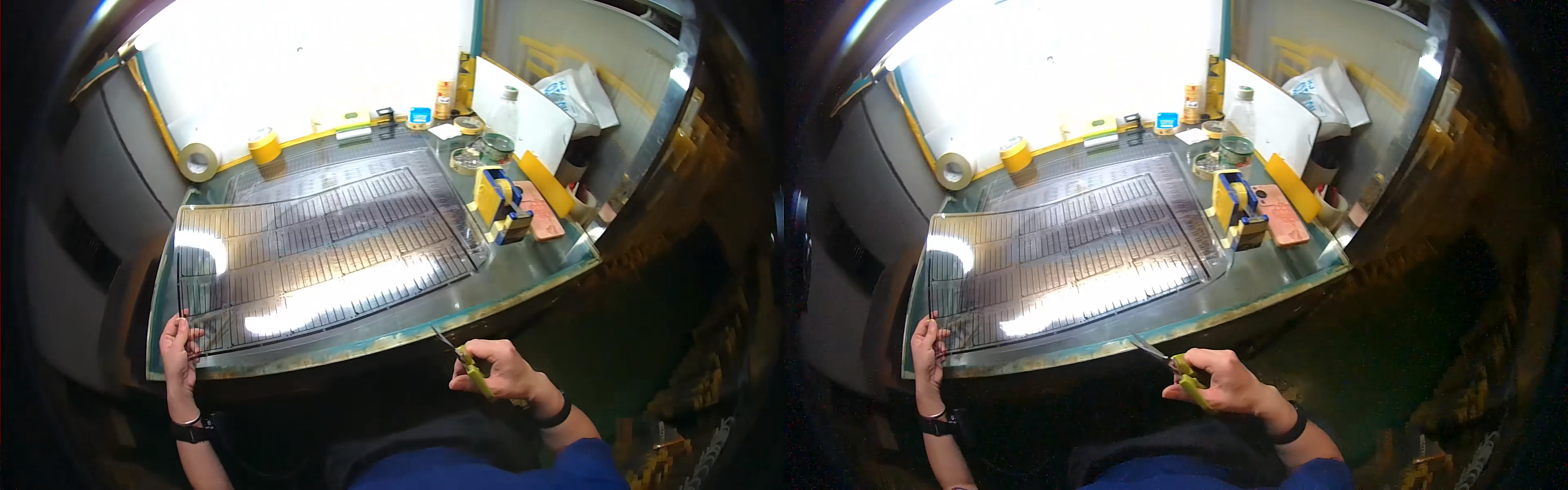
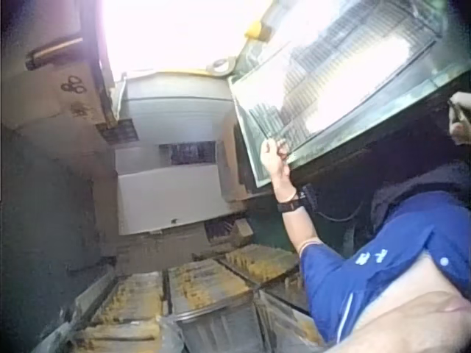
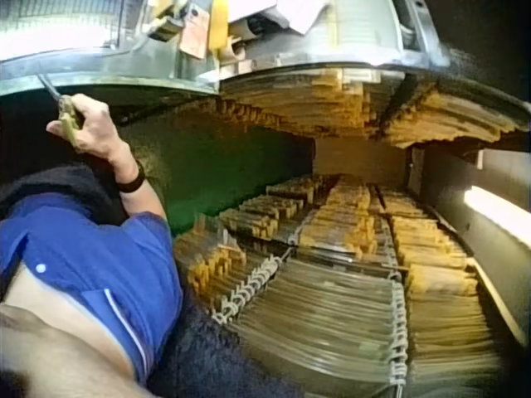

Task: Cutting a large piece of tinted film using scissors on a light table.

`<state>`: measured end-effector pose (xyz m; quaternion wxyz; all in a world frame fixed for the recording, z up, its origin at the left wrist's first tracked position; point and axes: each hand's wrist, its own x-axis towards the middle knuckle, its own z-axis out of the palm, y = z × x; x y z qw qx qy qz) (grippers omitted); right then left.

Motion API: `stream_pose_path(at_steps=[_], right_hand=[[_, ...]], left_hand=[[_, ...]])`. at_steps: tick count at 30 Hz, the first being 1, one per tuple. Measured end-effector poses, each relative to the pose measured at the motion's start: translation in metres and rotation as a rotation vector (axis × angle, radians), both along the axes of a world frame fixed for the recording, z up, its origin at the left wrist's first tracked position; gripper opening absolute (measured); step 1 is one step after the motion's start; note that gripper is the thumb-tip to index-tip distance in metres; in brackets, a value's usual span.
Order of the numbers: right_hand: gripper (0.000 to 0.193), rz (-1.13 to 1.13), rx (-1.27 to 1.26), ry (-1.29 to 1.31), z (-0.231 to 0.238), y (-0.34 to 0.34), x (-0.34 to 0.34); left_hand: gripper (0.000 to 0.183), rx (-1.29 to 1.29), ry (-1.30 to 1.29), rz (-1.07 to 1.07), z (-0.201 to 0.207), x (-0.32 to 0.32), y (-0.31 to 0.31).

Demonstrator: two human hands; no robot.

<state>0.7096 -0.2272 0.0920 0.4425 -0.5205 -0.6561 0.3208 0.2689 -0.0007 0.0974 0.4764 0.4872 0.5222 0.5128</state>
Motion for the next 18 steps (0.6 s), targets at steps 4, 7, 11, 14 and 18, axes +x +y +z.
stream_pose_path(at_steps=[4,7,11,14,18], right_hand=[[0.030,0.000,0.000,0.004,-0.004,-0.003,0.001],[0.030,-0.009,0.002,0.025,-0.006,-0.004,0.001],[0.028,0.025,0.042,0.074,-0.003,0.009,-0.002],[0.024,0.070,0.072,0.089,-0.002,0.035,-0.014],[0.023,0.041,0.126,0.214,-0.010,0.074,-0.044]], left_hand=[[0.033,0.208,0.359,0.122,-0.014,-0.005,0.023],[0.045,0.592,1.061,0.482,-0.016,0.019,0.002],[0.046,0.574,1.133,-0.364,0.005,0.069,-0.043],[0.044,0.539,1.291,-0.352,-0.001,0.094,-0.050],[0.045,0.699,1.295,-0.279,-0.007,0.069,-0.031]])
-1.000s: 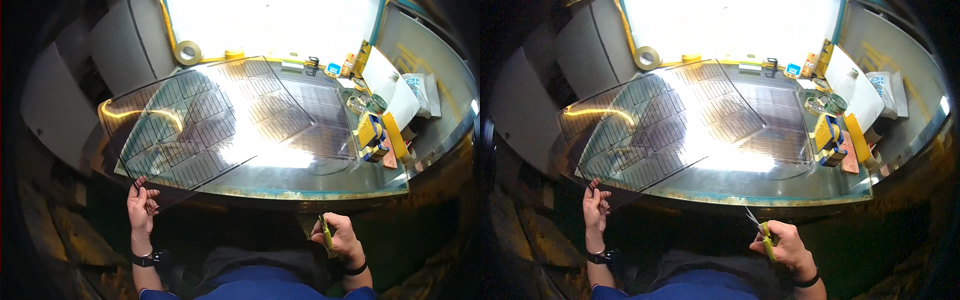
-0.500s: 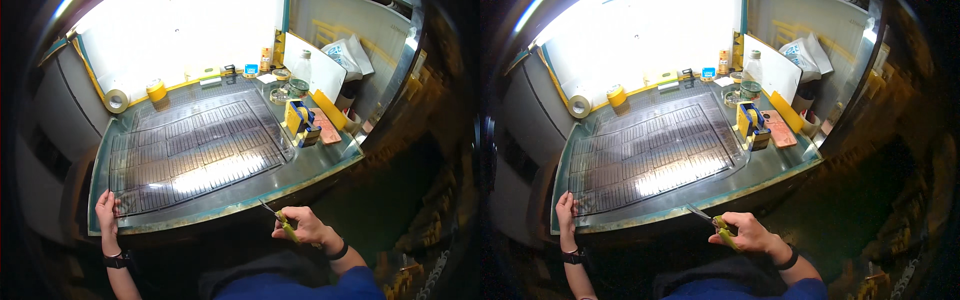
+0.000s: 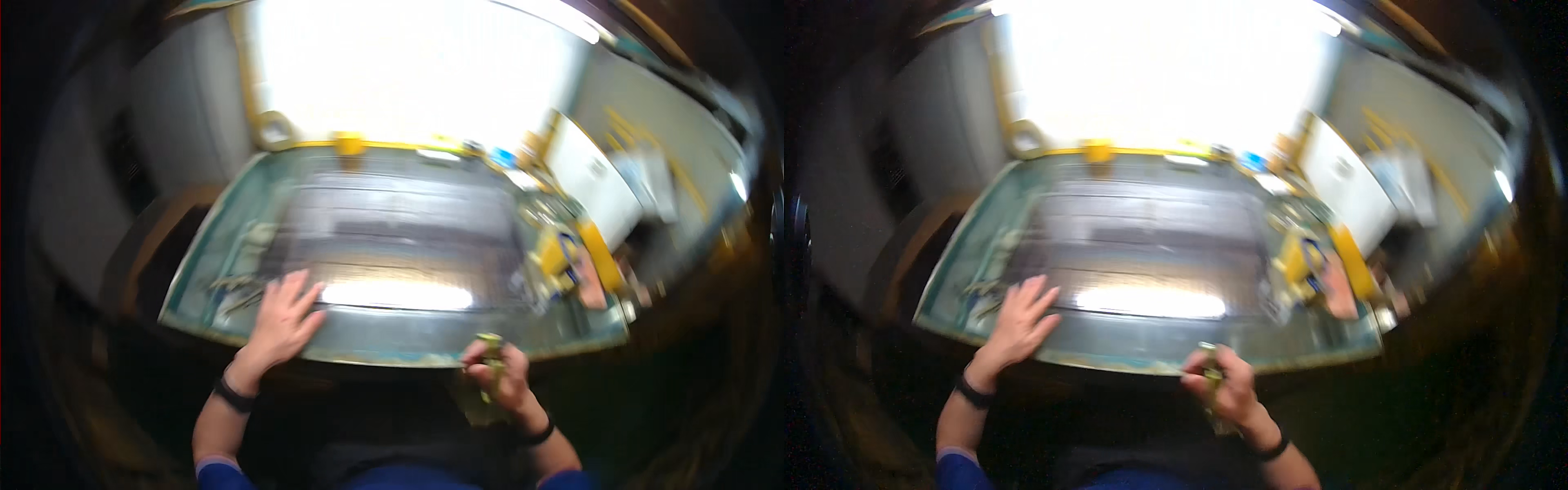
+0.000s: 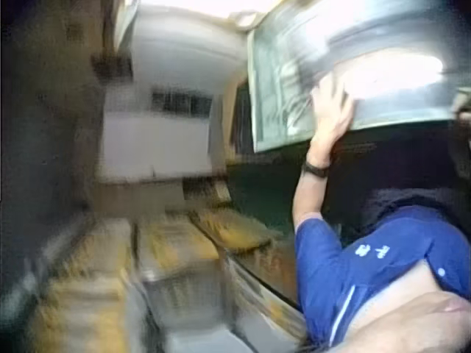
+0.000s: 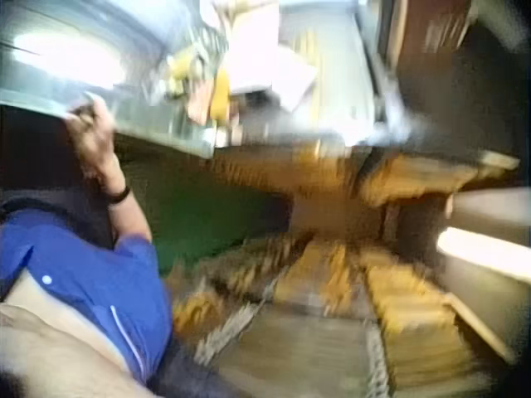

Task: Cutting a large piece of tinted film using scissors on a light table.

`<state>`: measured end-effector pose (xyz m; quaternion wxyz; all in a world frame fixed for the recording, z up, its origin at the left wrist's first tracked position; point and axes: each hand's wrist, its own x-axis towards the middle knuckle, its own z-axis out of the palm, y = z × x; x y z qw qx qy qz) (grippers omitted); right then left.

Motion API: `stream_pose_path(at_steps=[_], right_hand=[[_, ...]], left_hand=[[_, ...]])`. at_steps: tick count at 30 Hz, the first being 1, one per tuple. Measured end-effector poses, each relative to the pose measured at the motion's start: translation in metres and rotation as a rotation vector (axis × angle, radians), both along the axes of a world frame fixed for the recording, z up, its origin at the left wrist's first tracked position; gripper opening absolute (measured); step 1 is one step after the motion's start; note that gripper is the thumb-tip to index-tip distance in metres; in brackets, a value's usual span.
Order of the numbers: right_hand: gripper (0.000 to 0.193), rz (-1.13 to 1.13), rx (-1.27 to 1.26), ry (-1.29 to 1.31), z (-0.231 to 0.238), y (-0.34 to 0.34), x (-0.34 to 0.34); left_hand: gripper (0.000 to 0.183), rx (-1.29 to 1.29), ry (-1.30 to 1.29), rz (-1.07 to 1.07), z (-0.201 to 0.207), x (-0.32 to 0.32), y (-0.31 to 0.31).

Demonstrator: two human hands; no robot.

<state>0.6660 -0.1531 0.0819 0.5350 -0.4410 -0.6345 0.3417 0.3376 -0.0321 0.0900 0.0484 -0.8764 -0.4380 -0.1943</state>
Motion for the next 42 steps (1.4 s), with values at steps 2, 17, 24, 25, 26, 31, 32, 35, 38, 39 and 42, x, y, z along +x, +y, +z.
stream_pose_path(at_steps=[2,17,24,25,26,31,32,35,38,39,42], right_hand=[[0.017,-0.150,0.106,0.079,0.005,0.002,0.008],[0.022,-0.598,0.311,-0.625,0.014,0.021,-0.006],[0.025,-0.648,0.114,-0.479,0.005,0.022,-0.001],[0.025,-0.651,0.116,-0.479,0.003,0.024,-0.001],[0.028,-0.697,0.116,-0.534,-0.001,0.024,0.002],[0.032,-0.657,0.201,-0.529,0.006,0.024,-0.011],[0.033,-0.654,0.167,-0.456,0.008,0.023,-0.013],[0.036,-0.623,0.196,-0.412,0.011,0.023,-0.014],[0.036,-0.566,0.240,-0.331,0.018,0.021,-0.020],[0.036,-0.577,0.236,-0.325,0.019,0.021,-0.021],[0.035,-0.536,0.140,-0.194,0.009,0.019,-0.012]], left_hand=[[0.051,-0.061,-0.156,-0.099,0.001,0.015,0.010],[0.063,-0.112,-0.161,1.212,-0.141,-0.301,0.000],[0.014,-0.032,-0.110,1.038,-0.195,-0.313,0.033],[0.014,-0.030,-0.112,1.035,-0.185,-0.310,0.033],[0.011,-0.052,-0.065,1.028,-0.179,-0.308,0.033],[0.011,-0.101,-0.008,1.153,-0.163,-0.329,0.042],[0.013,-0.206,-0.141,1.094,-0.151,-0.331,0.042],[0.016,-0.349,-0.284,0.988,-0.131,-0.345,0.044],[0.016,0.082,-0.603,1.074,-0.091,-0.332,0.050],[0.018,0.161,-0.666,1.078,-0.069,-0.324,0.053],[0.014,0.566,-0.878,0.709,-0.031,-0.318,0.069]])
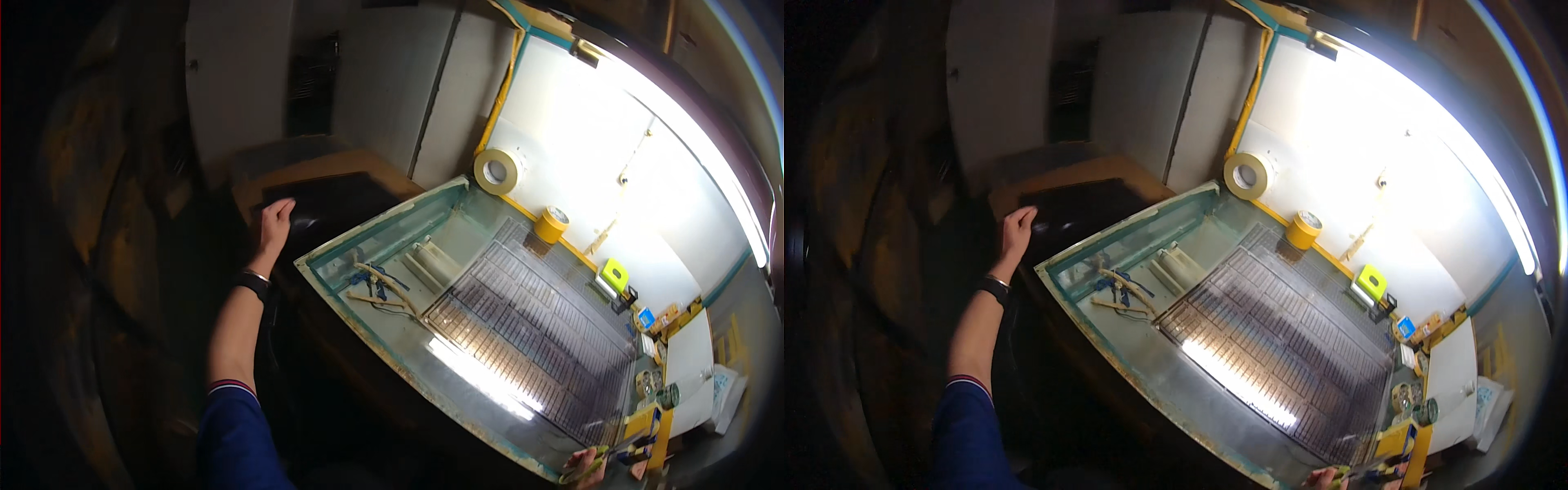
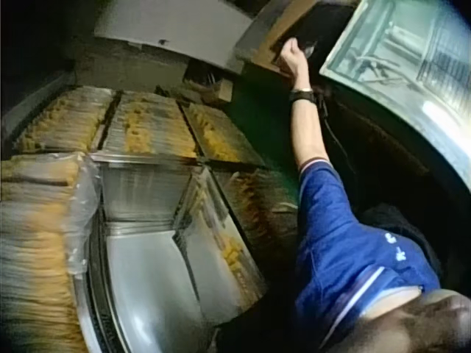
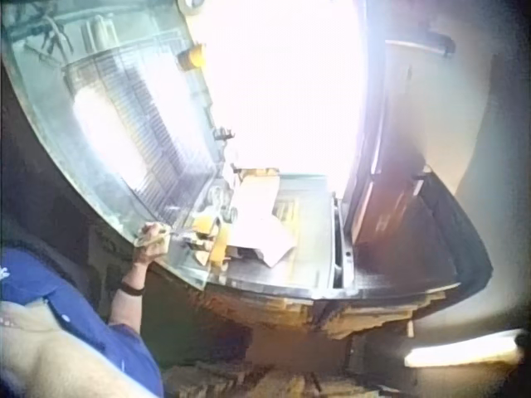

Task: Cutting a large piece of tinted film using scissors on a light table.

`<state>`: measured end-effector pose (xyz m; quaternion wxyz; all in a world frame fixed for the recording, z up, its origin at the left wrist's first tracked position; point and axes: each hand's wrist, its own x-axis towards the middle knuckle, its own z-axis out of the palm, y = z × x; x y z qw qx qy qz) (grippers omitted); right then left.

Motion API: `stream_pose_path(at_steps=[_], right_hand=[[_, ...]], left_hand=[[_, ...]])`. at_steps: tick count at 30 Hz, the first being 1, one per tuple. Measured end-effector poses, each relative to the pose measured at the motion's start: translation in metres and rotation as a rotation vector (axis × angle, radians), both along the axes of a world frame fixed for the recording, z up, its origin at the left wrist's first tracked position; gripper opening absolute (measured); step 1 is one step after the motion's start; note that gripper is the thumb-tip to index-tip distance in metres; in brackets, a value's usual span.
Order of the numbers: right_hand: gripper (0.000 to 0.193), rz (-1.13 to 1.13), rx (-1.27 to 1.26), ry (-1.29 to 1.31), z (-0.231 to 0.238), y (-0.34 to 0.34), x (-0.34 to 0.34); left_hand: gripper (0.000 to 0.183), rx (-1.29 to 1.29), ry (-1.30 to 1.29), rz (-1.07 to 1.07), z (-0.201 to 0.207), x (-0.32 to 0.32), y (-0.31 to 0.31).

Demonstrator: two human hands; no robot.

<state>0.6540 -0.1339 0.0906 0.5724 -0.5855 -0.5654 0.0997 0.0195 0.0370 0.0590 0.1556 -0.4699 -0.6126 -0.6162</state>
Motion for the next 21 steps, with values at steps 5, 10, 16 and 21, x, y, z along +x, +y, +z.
stream_pose_path(at_steps=[5,10,16,21], right_hand=[[0.025,-0.050,-0.044,0.307,-0.027,0.009,0.021],[0.019,-0.004,0.001,0.419,-0.022,0.000,0.021],[0.018,0.461,-0.144,0.341,-0.011,-0.051,-0.027],[0.021,0.689,-0.375,0.632,-0.025,-0.070,-0.044]], left_hand=[[0.017,0.124,0.396,-0.090,0.073,0.147,-0.033],[0.030,0.022,0.635,-0.406,0.069,0.282,-0.117],[0.036,-0.277,0.688,-0.795,0.026,0.375,-0.181],[0.045,-0.410,0.686,-1.004,0.010,0.414,-0.202]])
